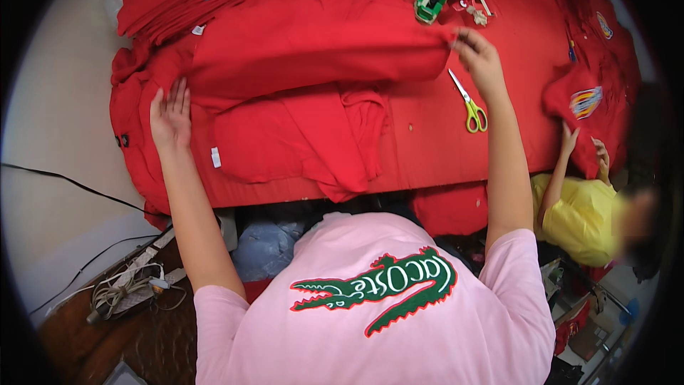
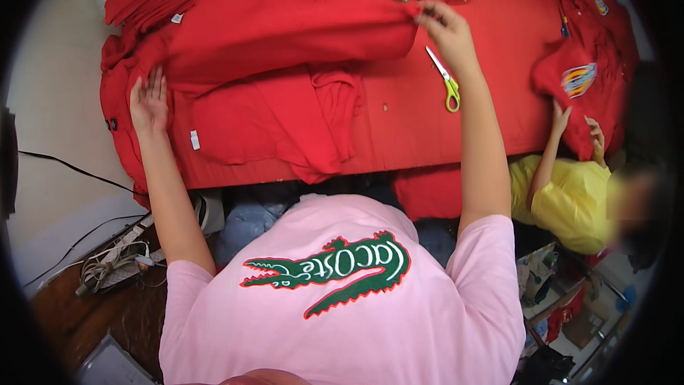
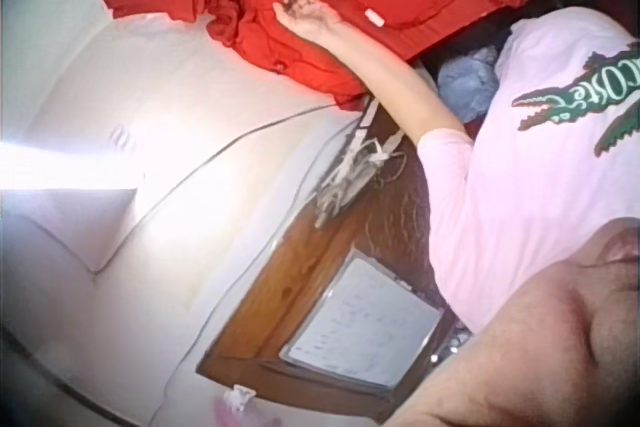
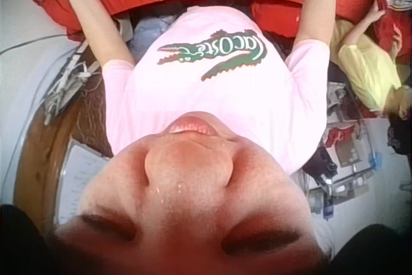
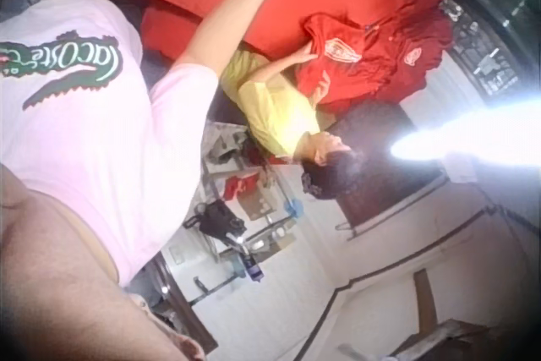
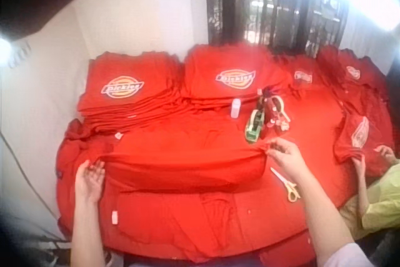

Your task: The person trims threads from garment tags using scissors and folds red shirts on a work table.

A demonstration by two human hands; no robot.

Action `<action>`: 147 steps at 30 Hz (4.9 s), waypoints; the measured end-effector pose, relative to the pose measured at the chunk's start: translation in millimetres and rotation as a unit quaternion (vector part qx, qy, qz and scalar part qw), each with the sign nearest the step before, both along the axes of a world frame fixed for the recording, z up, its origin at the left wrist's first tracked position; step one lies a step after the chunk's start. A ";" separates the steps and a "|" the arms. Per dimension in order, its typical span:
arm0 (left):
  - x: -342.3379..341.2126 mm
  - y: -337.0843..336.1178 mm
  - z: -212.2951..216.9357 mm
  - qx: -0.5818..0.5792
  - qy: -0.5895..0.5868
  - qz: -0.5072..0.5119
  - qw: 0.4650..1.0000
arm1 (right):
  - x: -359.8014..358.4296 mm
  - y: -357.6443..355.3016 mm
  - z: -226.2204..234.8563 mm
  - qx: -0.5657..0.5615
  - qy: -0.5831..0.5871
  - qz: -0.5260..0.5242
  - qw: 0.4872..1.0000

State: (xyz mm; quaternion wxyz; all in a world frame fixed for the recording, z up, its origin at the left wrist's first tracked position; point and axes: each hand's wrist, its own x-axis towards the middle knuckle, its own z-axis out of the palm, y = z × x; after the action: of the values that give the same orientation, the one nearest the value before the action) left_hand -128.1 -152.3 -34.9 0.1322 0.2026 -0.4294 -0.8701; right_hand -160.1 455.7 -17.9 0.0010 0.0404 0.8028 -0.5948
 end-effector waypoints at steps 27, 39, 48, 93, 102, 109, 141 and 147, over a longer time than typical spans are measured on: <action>185.2 33.4 -121.8 -0.424 -0.203 -0.031 0.882 | 162.7 -118.5 -111.6 0.069 -0.211 0.144 0.964; 186.4 15.4 -61.9 -0.122 -0.241 -0.042 0.962 | 227.7 -122.3 -83.7 0.230 -0.052 0.170 0.957; 70.7 2.1 87.9 0.000 0.056 -0.129 0.990 | 117.9 -115.2 17.3 0.234 0.215 0.025 0.948; 271.9 30.7 -155.5 -0.215 -0.323 -0.004 0.922 | 298.2 -7.6 -98.2 0.386 -0.057 0.255 0.885; 281.4 22.2 -161.2 -0.158 -0.264 0.088 0.948 | 287.1 7.9 -149.0 0.098 -0.231 0.020 0.968; 255.7 13.0 -159.0 -0.168 -0.279 0.043 0.944 | 261.9 -33.4 -126.4 0.077 -0.256 0.171 0.948; 52.3 45.6 6.9 -0.387 -0.095 -0.114 0.910 | 76.1 -36.5 -22.7 -0.178 -0.035 -0.080 0.980; 186.9 4.7 -143.2 -0.421 -0.191 -0.051 0.885 | 144.0 -64.2 -96.1 -0.210 -0.176 -0.037 0.961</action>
State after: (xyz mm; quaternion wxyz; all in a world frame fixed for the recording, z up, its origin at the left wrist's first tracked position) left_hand 58.8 -147.7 -178.1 0.0755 0.2683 -0.7821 -0.5574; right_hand -16.1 391.5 -113.9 0.1290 0.1734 0.6447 -0.7333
